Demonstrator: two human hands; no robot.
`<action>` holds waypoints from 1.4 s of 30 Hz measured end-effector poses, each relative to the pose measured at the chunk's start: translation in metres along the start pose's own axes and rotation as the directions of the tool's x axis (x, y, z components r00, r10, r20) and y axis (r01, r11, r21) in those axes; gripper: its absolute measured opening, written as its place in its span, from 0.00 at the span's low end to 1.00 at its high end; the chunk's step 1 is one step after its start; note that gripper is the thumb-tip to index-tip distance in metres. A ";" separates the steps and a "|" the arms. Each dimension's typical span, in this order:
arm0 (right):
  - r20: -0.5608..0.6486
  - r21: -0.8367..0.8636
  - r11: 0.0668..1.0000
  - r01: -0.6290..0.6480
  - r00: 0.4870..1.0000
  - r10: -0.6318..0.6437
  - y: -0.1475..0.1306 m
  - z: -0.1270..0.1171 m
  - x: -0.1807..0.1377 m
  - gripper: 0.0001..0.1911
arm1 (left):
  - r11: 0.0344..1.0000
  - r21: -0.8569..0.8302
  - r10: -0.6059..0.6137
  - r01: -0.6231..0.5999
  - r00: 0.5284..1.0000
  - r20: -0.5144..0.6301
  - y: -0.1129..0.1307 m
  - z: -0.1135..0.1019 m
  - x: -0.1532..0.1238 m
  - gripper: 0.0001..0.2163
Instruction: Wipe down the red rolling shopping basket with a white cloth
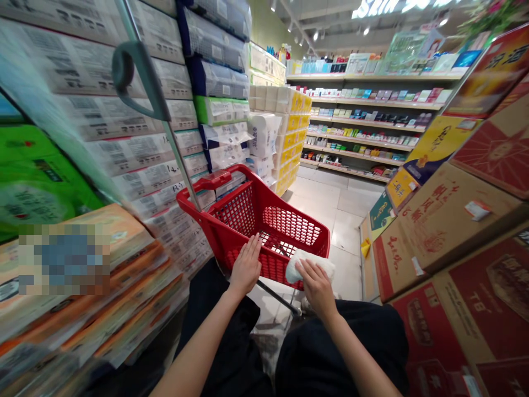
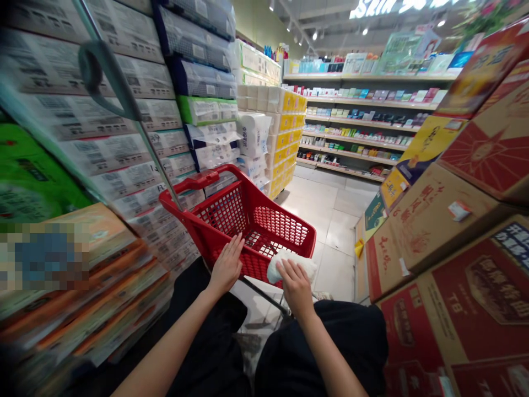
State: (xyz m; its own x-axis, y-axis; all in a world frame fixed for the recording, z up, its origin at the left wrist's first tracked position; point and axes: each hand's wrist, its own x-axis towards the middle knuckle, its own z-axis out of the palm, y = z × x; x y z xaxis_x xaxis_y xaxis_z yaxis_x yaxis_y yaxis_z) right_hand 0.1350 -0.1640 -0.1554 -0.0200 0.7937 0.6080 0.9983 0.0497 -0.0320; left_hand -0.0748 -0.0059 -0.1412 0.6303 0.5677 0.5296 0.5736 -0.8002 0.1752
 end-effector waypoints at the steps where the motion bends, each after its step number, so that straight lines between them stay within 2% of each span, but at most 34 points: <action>1: 0.012 0.018 1.000 -0.007 1.000 0.007 -0.010 0.005 0.012 0.26 | 1.000 0.003 -0.005 0.005 1.000 -0.004 0.000 0.000 0.001 0.30; 5: 0.049 0.071 0.997 -0.014 0.999 0.010 -0.045 0.022 0.054 0.24 | 1.000 0.013 -0.018 0.018 1.000 -0.007 -0.003 -0.002 0.002 0.25; 9: 0.054 0.067 0.997 -0.039 0.998 0.035 -0.060 0.029 0.066 0.24 | 1.000 0.023 -0.005 0.004 1.000 0.013 -0.007 -0.006 0.003 0.24; 13: 0.008 0.055 0.998 -0.021 1.000 0.020 -0.046 0.022 0.043 0.25 | 0.999 0.035 0.020 -0.021 1.000 0.021 -0.009 -0.009 0.002 0.24; 21: -0.031 -0.036 0.998 0.045 0.998 -0.047 0.020 -0.016 -0.040 0.28 | 0.999 0.029 0.034 -0.035 0.999 0.013 -0.009 -0.005 -0.001 0.24; 25: -0.008 -0.081 0.995 0.053 0.999 -0.054 0.030 -0.024 -0.054 0.28 | 0.999 0.025 0.033 -0.033 0.999 0.003 -0.008 -0.002 -0.002 0.25; 29: 0.015 -0.056 0.998 0.004 1.000 -0.003 0.012 -0.015 -0.033 0.27 | 0.999 0.042 0.019 -0.019 1.000 0.007 -0.006 -0.001 -0.003 0.25; 37: 0.065 0.052 0.998 -0.044 0.997 0.041 -0.060 0.027 0.062 0.24 | 0.997 0.058 0.053 -0.054 0.998 0.013 -0.007 -0.001 -0.002 0.26; 39: 0.059 0.076 0.996 -0.055 0.997 0.050 -0.068 0.031 0.073 0.23 | 0.996 0.066 0.065 -0.065 0.998 0.009 -0.009 -0.002 -0.002 0.26; 42: 0.050 0.089 0.994 -0.060 0.997 0.056 -0.065 0.028 0.067 0.23 | 0.994 0.071 0.077 -0.078 0.997 0.015 -0.010 -0.003 -0.002 0.26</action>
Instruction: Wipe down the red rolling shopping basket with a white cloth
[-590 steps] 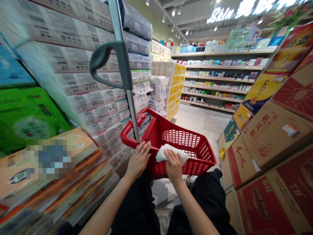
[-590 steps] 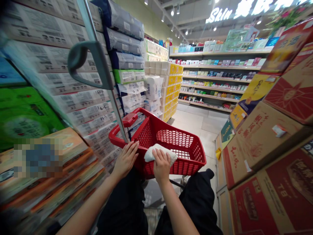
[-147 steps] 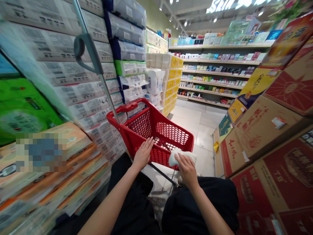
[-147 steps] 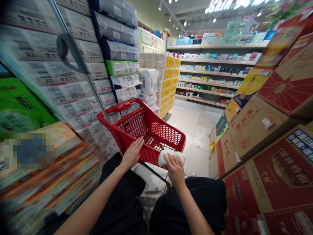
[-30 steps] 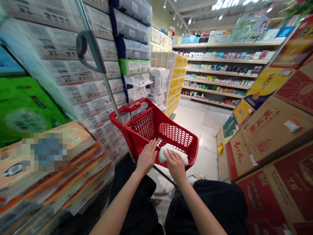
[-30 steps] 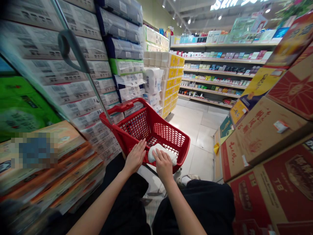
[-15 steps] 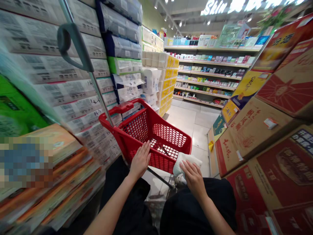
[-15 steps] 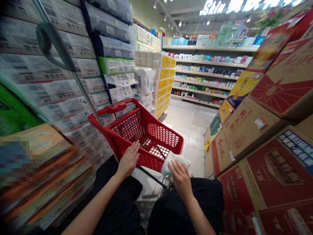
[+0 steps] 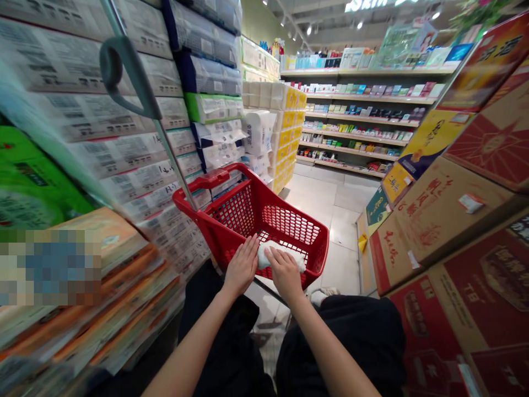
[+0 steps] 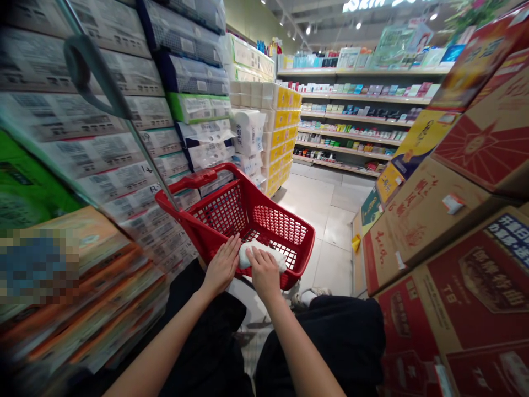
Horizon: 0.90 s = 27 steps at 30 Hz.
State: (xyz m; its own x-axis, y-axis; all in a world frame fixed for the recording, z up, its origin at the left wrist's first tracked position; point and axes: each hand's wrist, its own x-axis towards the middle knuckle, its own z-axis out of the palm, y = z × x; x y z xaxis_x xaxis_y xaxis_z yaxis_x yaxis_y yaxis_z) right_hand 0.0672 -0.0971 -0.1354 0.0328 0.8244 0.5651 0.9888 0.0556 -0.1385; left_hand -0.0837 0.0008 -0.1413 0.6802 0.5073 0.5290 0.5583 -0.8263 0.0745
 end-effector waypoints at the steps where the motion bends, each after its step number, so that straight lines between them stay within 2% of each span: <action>1: -0.002 -0.003 1.000 0.000 1.000 0.000 0.005 -0.003 -0.007 0.23 | 1.000 -0.002 0.002 -0.002 1.000 0.003 0.000 0.000 0.000 0.26; 9: -0.070 -0.102 0.995 0.001 0.997 -0.008 0.073 -0.046 -0.105 0.26 | 0.999 -0.023 -0.048 0.048 0.999 0.000 0.003 0.001 -0.002 0.26; 13: -0.036 -0.163 0.986 0.039 0.998 -0.045 0.093 -0.061 -0.130 0.27 | 0.997 -0.057 -0.055 0.054 0.999 -0.002 0.005 0.002 -0.002 0.26; 17: -0.037 -0.158 0.986 0.042 0.998 -0.049 0.084 -0.055 -0.111 0.26 | 0.995 -0.072 -0.065 0.064 0.998 -0.008 0.007 0.002 0.000 0.26; 22: 0.010 -0.069 0.996 0.054 0.999 -0.053 0.046 -0.031 -0.050 0.26 | 0.996 -0.071 -0.062 0.061 0.998 -0.009 0.008 0.004 0.001 0.26; 27: 0.080 -0.006 1.000 0.000 0.997 0.001 0.008 -0.011 0.002 0.24 | 0.996 -0.065 -0.062 0.062 0.998 0.006 0.007 0.006 0.001 0.26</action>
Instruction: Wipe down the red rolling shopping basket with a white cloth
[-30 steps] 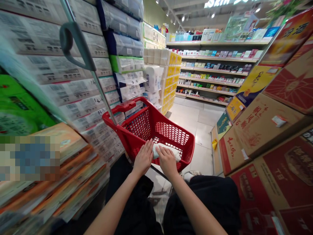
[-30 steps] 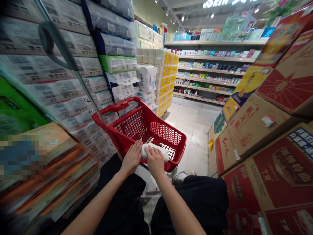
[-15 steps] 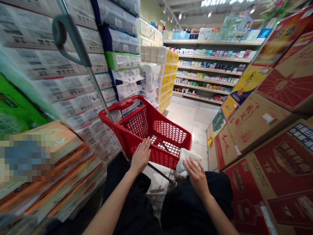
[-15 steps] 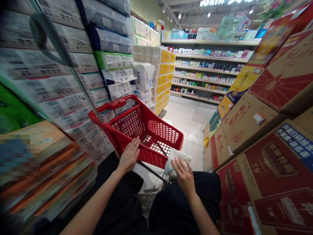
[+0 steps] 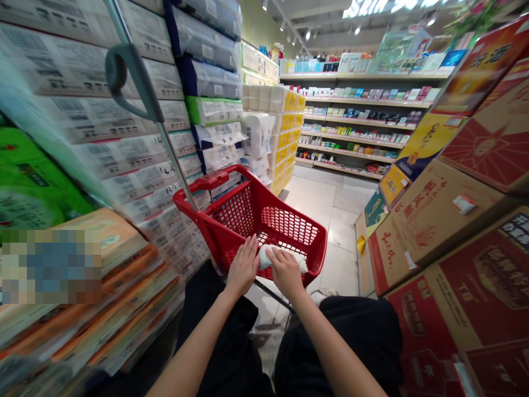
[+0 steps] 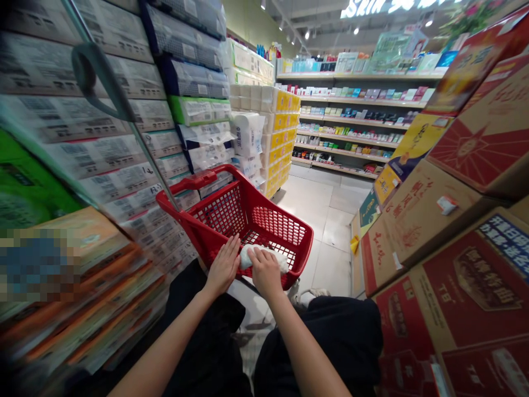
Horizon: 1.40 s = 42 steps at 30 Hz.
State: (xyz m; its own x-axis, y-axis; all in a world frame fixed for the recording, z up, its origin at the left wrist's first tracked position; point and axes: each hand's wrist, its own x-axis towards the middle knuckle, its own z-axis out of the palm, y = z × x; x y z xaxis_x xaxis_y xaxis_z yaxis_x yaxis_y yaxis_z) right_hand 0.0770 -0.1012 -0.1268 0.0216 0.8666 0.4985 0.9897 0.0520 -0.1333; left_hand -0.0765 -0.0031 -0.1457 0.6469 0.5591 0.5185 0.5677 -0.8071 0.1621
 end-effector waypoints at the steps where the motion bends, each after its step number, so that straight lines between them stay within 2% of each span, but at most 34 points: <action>1: 0.009 -0.009 1.000 -0.009 1.000 0.009 -0.003 0.003 0.005 0.25 | 1.000 0.000 -0.002 0.002 1.000 0.005 0.000 0.000 0.000 0.26; 3: 0.009 -0.039 0.999 -0.007 1.000 0.007 -0.005 0.007 0.007 0.25 | 1.000 -0.002 -0.010 0.010 1.000 0.013 -0.001 -0.001 -0.001 0.25; 6: -0.017 -0.080 0.996 0.033 0.999 -0.034 0.006 0.008 -0.006 0.25 | 1.000 -0.004 -0.029 0.029 1.000 0.010 -0.002 -0.002 -0.001 0.25; 11: -0.050 -0.112 0.993 0.022 0.998 -0.028 0.045 -0.010 -0.059 0.26 | 1.000 -0.006 -0.028 0.028 1.000 -0.012 -0.002 -0.003 -0.002 0.25; 14: -0.110 -0.119 0.992 0.041 0.992 -0.054 0.070 -0.022 -0.092 0.25 | 0.999 -0.017 -0.033 0.033 0.999 -0.016 -0.001 -0.003 -0.002 0.26; 17: -0.145 -0.132 0.989 0.069 0.985 -0.088 0.085 -0.028 -0.110 0.25 | 0.999 -0.037 -0.038 0.037 0.999 -0.010 0.000 -0.002 -0.002 0.26; 19: -0.144 -0.128 0.989 0.073 0.985 -0.091 0.086 -0.027 -0.110 0.24 | 0.998 -0.050 -0.040 0.040 0.999 -0.010 0.000 -0.001 -0.001 0.26; 22: -0.120 -0.109 0.992 0.063 0.990 -0.076 0.072 -0.021 -0.092 0.24 | 0.997 -0.057 -0.046 0.046 0.999 -0.004 0.001 -0.001 0.000 0.26; 26: -0.060 -0.079 0.996 0.032 0.997 -0.037 0.037 -0.007 -0.044 0.24 | 0.996 -0.066 -0.052 0.053 0.998 0.024 0.002 -0.003 0.000 0.25; 29: -0.024 -0.048 0.997 0.052 0.998 -0.053 0.009 0.004 -0.004 0.23 | 0.996 -0.078 -0.051 0.054 0.998 0.042 0.001 -0.005 0.000 0.25; 32: 0.007 -0.028 0.998 0.058 0.998 -0.058 -0.008 0.011 0.019 0.21 | 0.996 -0.081 -0.044 0.047 0.998 0.045 -0.001 -0.006 -0.001 0.24; 36: -0.005 -0.043 0.997 0.069 0.998 -0.069 -0.004 0.009 0.014 0.22 | 0.997 -0.078 -0.019 0.022 0.999 0.042 -0.005 -0.009 -0.001 0.24; 42: -0.035 -0.077 0.996 0.054 0.998 -0.057 0.039 -0.013 -0.047 0.23 | 0.996 -0.088 -0.029 0.033 0.999 0.041 -0.005 -0.011 -0.002 0.24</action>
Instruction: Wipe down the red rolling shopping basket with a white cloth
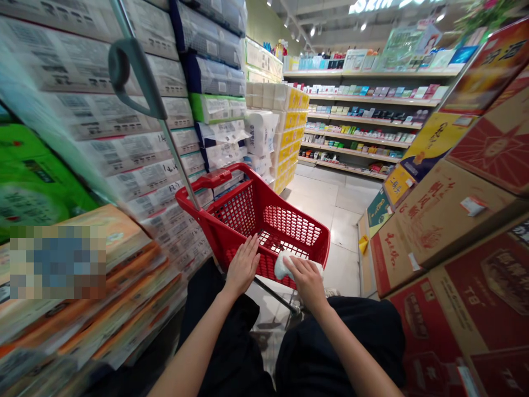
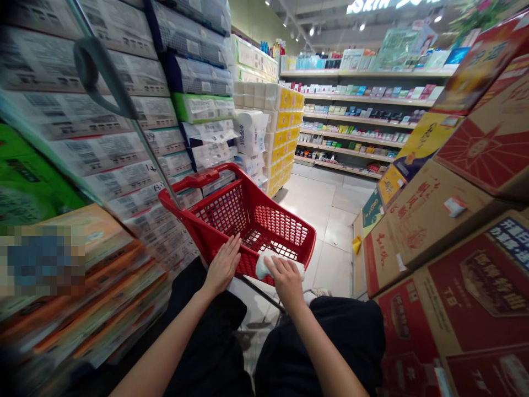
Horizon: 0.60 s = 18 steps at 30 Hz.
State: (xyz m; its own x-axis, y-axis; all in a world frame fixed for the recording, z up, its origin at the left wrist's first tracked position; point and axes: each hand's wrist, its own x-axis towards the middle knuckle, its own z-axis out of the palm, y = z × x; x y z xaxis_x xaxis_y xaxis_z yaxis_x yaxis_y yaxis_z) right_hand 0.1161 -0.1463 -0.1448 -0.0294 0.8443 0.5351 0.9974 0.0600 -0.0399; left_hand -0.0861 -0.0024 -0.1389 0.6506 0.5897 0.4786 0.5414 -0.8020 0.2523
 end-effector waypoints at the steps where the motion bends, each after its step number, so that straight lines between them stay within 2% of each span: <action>1: -0.017 -0.012 1.000 -0.009 1.000 0.009 0.008 -0.005 -0.013 0.23 | 1.000 0.001 -0.005 0.005 1.000 0.001 0.000 0.000 0.000 0.24; 5: -0.083 -0.080 0.997 -0.016 0.997 0.009 0.036 -0.021 -0.055 0.26 | 1.000 -0.007 -0.003 0.003 1.000 -0.002 0.000 0.002 0.000 0.24; 9: -0.068 -0.103 0.995 0.001 0.998 -0.008 0.044 -0.025 -0.065 0.25 | 1.000 -0.023 0.000 0.000 1.000 -0.009 0.001 0.004 0.001 0.25; 13: -0.082 -0.047 0.998 -0.032 0.996 0.028 0.028 -0.015 -0.042 0.24 | 1.000 -0.022 -0.015 0.015 1.000 -0.004 0.002 0.006 0.001 0.25; 18: 0.015 -0.006 1.000 -0.021 1.000 0.021 -0.012 0.007 0.020 0.23 | 1.000 -0.024 -0.016 0.016 1.000 -0.004 0.003 0.007 0.001 0.25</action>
State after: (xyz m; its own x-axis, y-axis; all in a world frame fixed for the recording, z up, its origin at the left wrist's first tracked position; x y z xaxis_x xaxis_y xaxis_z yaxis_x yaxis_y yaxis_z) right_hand 0.1030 -0.1261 -0.1395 -0.0093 0.8532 0.5215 0.9982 0.0388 -0.0457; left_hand -0.0801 -0.0034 -0.1429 0.6400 0.6018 0.4777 0.5384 -0.7948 0.2799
